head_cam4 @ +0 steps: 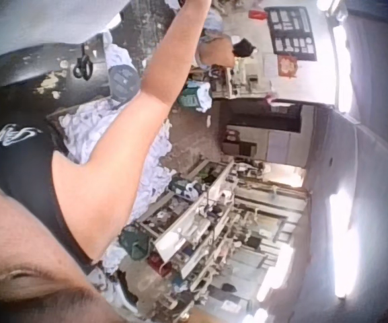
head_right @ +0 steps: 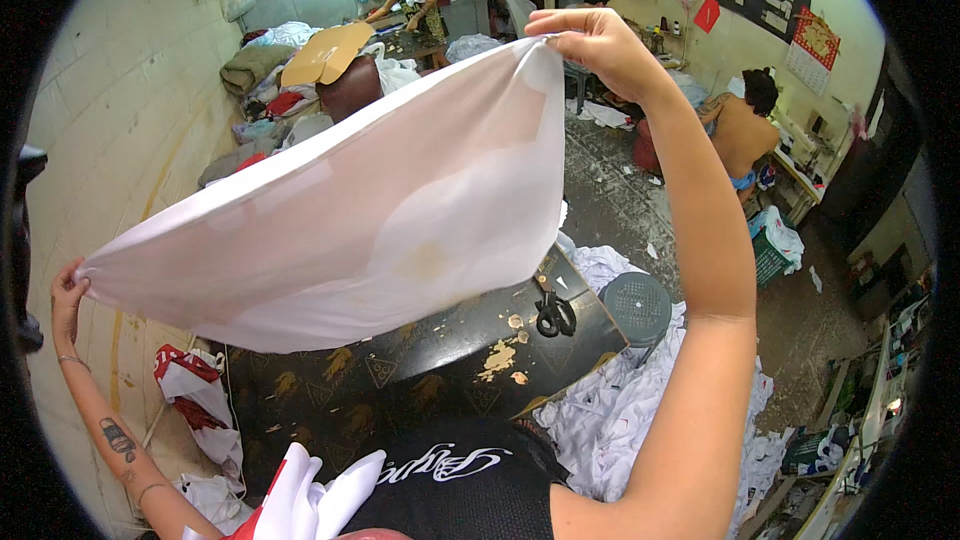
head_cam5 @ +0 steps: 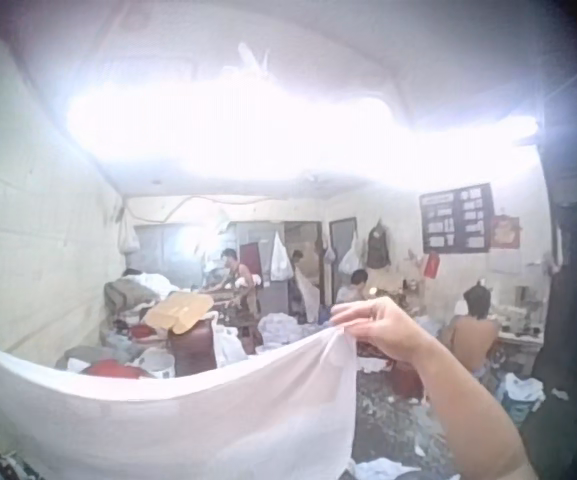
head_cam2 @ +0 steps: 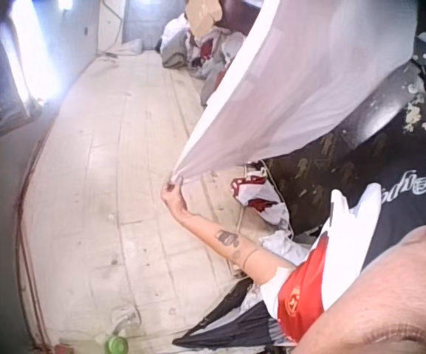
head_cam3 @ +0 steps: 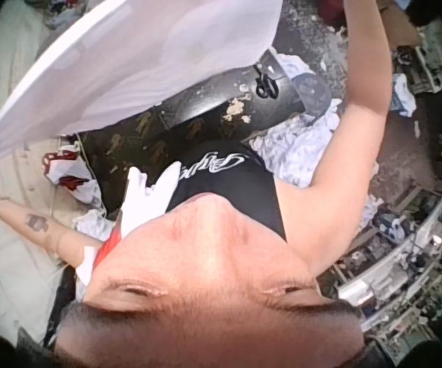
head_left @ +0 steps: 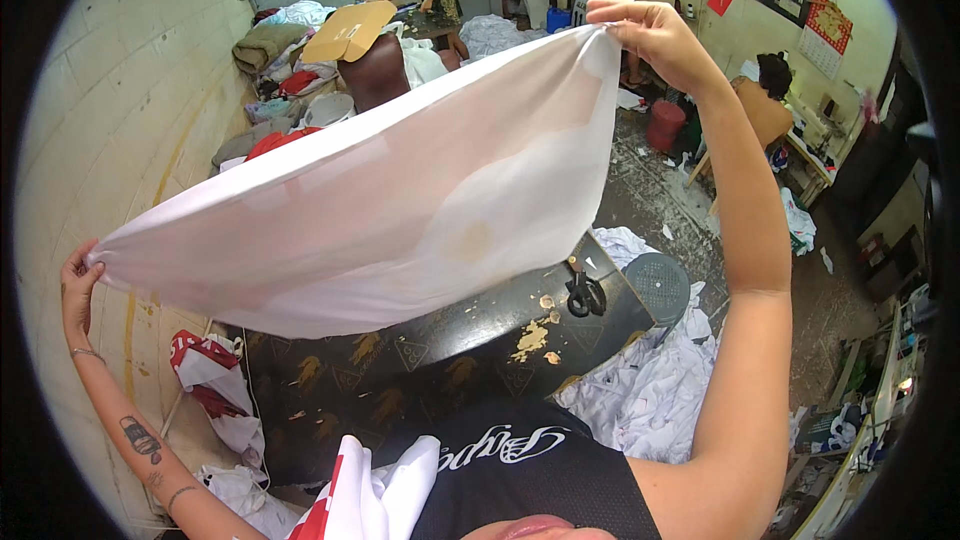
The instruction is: The person lays a white fabric sheet on a table, uses shears to cut it into a smaller piece, then picks up a red and white jersey to cut a section from it. The process is repeated with additional white fabric sheets and jerseys.
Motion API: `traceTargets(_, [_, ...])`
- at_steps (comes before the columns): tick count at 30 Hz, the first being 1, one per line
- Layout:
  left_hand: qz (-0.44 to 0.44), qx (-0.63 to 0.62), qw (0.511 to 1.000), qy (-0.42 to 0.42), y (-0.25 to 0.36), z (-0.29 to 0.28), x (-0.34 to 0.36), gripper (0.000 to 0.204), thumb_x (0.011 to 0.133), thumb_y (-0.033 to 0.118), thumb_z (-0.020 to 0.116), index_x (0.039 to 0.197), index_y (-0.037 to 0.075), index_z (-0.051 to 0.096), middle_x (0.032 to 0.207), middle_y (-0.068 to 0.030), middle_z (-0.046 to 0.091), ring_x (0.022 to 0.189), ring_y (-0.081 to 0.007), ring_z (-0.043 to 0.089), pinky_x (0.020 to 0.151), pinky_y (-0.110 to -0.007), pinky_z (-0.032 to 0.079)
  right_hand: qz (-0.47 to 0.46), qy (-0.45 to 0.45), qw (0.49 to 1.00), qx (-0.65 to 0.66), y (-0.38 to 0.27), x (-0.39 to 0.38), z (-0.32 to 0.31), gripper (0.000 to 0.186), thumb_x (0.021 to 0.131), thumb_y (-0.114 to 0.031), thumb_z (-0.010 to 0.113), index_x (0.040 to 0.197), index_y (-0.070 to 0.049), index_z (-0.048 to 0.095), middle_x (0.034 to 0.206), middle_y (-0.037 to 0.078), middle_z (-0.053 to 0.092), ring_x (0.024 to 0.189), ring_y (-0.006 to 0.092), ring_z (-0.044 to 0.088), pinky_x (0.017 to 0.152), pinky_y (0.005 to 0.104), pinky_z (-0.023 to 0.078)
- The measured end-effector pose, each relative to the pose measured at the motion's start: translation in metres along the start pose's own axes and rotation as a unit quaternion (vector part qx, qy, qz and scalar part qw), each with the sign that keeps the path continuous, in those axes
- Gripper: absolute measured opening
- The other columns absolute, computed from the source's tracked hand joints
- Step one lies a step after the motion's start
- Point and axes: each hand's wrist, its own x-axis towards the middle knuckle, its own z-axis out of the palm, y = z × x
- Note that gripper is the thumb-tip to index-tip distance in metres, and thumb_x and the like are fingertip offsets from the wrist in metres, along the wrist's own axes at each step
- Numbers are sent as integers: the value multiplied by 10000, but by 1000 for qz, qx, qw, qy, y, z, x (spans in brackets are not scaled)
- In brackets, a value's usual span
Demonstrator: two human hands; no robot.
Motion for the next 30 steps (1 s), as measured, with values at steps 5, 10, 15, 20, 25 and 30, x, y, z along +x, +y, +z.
traceTargets(5, [-62, 159, 983, 70, -31, -6, 19, 452, 1045, 316, 696, 1382, 21, 628, 1305, -79, 667, 1110, -189, 632, 957, -324, 519, -21, -49, 943, -329, -15, -1, 20, 171, 950, -126, 777, 1080, -15, 765, 1060, 119, 770, 989, 139, 700, 894, 330, 560])
traceTargets(10, [2, 137, 979, 148, -44, -11, 29, 450, 1085, 390, 622, 1342, 23, 661, 1168, -47, 691, 973, -153, 605, 871, -287, 504, 5, -54, 961, -273, -38, -1, 27, 241, 970, -127, 761, 1152, -51, 621, 962, 77, 752, 933, 119, 677, 853, 322, 529])
traceTargets(15, [-18, 201, 971, 129, -46, -39, 42, 450, 1099, 395, 595, 1314, 10, 687, 1149, -52, 706, 928, -138, 593, 863, -266, 492, -71, -92, 972, -204, -74, 1, 17, 457, 837, -16, 854, 1268, -70, 712, 952, 48, 759, 888, 97, 688, 844, 291, 536])
traceTargets(20, [52, 180, 978, 91, -67, -43, 56, 461, 1091, 400, 608, 1298, -4, 688, 1139, -56, 712, 953, -152, 599, 871, -281, 490, 28, -101, 967, -231, -92, -4, -4, 361, 934, -60, 767, 1294, -42, 740, 1128, 44, 786, 926, 151, 728, 854, 282, 576])
traceTargets(25, [20, 185, 968, 166, -72, 25, 59, 440, 1076, 372, 636, 1231, -36, 700, 1075, -61, 725, 992, -173, 605, 897, -324, 489, -11, -88, 982, -165, -39, 14, -9, 209, 1035, -250, 722, 1127, -66, 761, 993, -24, 745, 914, 49, 684, 803, 244, 558])
traceTargets(30, [47, 217, 959, 175, -27, 42, 71, 376, 1063, 301, 651, 1213, -37, 721, 1050, -67, 738, 980, -152, 613, 913, -311, 489, 9, 26, 992, -119, -26, 53, -13, 266, 1013, -222, 721, 1228, -75, 770, 1051, 1, 762, 970, 99, 694, 904, 291, 563])
